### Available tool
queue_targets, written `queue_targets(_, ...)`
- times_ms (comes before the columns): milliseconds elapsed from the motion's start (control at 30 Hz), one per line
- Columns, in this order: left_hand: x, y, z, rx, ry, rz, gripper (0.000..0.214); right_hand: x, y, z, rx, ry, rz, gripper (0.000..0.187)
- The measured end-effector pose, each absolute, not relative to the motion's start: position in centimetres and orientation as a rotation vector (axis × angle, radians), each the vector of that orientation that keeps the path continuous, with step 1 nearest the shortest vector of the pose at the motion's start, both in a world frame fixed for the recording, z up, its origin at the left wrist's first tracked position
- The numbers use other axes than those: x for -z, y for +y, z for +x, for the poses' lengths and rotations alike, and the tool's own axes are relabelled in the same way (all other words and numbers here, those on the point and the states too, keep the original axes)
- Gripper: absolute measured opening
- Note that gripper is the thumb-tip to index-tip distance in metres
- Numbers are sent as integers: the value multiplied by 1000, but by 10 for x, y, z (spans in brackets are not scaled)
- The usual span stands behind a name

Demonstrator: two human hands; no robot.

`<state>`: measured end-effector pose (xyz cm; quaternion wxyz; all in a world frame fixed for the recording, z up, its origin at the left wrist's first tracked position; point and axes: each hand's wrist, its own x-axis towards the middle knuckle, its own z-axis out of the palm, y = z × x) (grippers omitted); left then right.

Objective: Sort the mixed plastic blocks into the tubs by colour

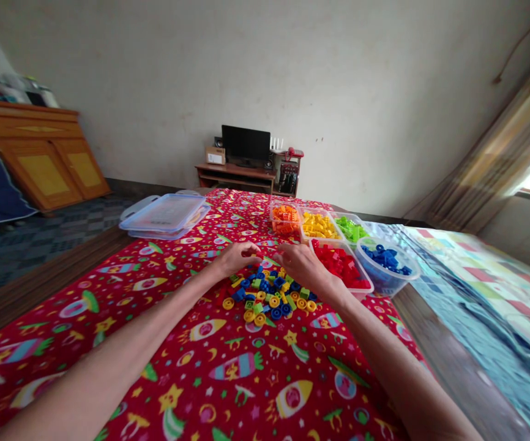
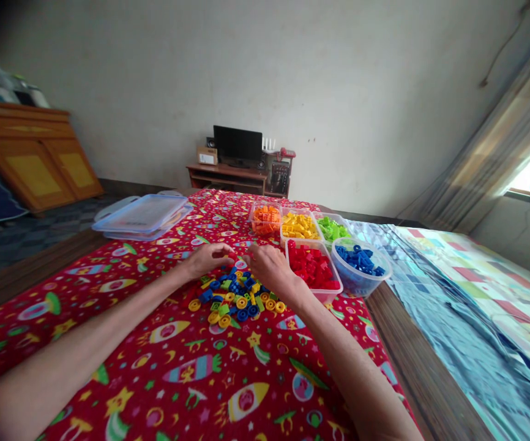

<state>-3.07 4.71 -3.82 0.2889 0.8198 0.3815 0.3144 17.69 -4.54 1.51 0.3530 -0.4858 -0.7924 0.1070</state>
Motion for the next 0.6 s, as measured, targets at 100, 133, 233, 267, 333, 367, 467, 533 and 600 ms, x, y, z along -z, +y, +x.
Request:
queue_targets(100,37,35,-15,-916,951,2122,39,-5,-47,168,-306,-1998,-1176,11)
queue_targets(133,37,31,-11,-929,933,2106,41,-2,-46,166,-322,-2034,-1176,13)
queue_targets(233,35,25,-6,-914,925,2090,44,5,-40,163,-319,-2177,-1276,14)
queue_targets(267,34,25,-6,-912,922,2084,44,5,-38,163,-279,-2200,-1324,14)
queue_targets(333,33,27,-9,-924,916,2063,45,5,-35,165,-165,-2185,-1404,15)
queue_targets(367,33,29,-12,-931,924,2054,45,5,-34,167,-113,-2165,-1433,15)
queue_targets(467,35,36,-21,-938,997,2074,42,0,-32,171,-53,-2121,-1465,17)
queue_targets(533,36,40,-27,-929,1038,2137,39,-4,-32,172,-90,-2082,-1453,19)
queue_targets(600,35,44,-32,-921,1055,2249,39,-11,-32,175,-154,-2016,-1421,20)
